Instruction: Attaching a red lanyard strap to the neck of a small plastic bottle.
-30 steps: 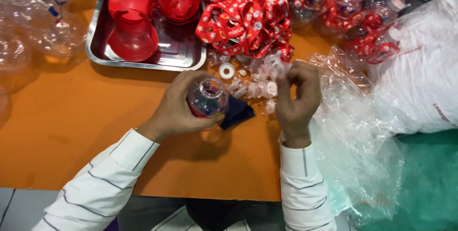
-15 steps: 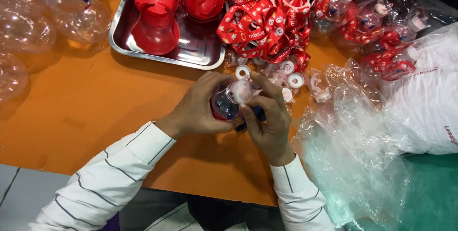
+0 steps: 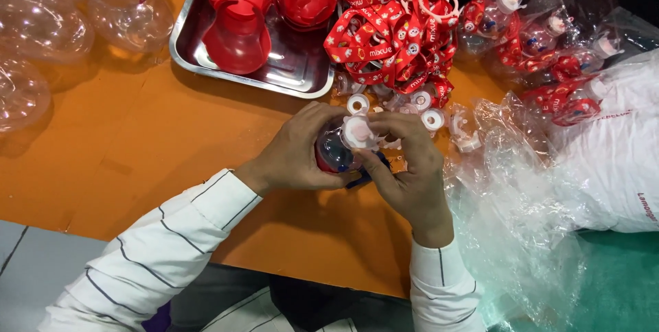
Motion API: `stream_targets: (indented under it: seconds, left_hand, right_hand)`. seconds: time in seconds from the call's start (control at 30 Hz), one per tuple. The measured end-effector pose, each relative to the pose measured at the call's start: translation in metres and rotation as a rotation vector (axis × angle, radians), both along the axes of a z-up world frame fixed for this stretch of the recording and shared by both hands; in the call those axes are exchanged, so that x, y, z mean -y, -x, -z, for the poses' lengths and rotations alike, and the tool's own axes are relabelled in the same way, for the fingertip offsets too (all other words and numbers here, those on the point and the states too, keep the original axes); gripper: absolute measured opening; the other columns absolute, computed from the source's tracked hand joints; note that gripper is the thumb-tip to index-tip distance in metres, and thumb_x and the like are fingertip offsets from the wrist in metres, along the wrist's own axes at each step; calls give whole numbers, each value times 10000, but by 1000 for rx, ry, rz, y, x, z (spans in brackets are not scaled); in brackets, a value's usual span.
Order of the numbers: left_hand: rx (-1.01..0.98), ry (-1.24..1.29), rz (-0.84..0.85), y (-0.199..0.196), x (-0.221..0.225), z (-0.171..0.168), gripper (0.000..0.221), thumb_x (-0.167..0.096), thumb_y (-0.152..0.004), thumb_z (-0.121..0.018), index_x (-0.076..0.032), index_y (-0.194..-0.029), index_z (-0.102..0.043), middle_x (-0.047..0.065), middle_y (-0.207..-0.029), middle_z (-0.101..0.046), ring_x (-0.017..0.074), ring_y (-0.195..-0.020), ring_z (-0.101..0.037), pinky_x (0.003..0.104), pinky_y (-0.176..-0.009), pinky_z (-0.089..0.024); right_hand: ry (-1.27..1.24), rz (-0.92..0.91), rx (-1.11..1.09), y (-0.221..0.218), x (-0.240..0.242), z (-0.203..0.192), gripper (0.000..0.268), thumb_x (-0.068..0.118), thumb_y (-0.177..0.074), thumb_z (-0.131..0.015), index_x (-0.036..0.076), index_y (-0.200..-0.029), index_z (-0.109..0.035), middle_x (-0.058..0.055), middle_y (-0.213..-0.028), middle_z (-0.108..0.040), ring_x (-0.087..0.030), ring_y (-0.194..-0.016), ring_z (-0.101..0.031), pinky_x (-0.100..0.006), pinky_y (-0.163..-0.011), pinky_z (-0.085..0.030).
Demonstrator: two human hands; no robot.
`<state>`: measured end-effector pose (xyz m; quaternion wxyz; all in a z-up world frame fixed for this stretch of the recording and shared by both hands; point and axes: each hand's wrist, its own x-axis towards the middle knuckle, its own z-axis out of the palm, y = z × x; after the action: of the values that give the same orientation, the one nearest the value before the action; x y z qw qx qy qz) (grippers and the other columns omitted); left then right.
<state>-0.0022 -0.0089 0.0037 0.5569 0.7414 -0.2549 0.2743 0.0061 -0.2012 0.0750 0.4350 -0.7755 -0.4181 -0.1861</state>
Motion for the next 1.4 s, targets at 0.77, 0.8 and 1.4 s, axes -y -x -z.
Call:
stream_targets:
  seconds: [0.77, 0.8, 1.4]
  left_hand:
    - [-55, -144, 28, 1, -2, 6, 814, -383, -634, -885, -15, -1269, -533, 134, -1207, -641, 313, -1069, -611, 425, -933, -500]
    - [-74, -156, 31, 0, -4, 7, 842, -390, -610, -882, -7, -1273, -532, 146, -1212, -636, 319, -1084, -608, 431, -947, -494]
    - [18, -23, 0, -2, -1, 3, 741, -356, -560, -913, -51, -1172, -629, 129, -921, -645, 348, -863, -665, 434, -783, -537]
  right_hand:
    - [143, 144, -66, -2, -10, -10, 814, 406, -696, -917, 72, -1356, -576, -90, -1122, -607, -209, -1001, -599, -351, -925, -486]
    - [117, 113, -86, -2, -8, -10, 994, 465, -650, -917, 65, -1460, -502, -104, -1198, -586, -224, -1101, -593, -370, -1006, -489]
    - [-284, -25, -26, -11, -16, 8, 534, 59, -743, -921, -60, -1210, -690, -168, -987, -674, -255, -878, -673, -379, -848, -562]
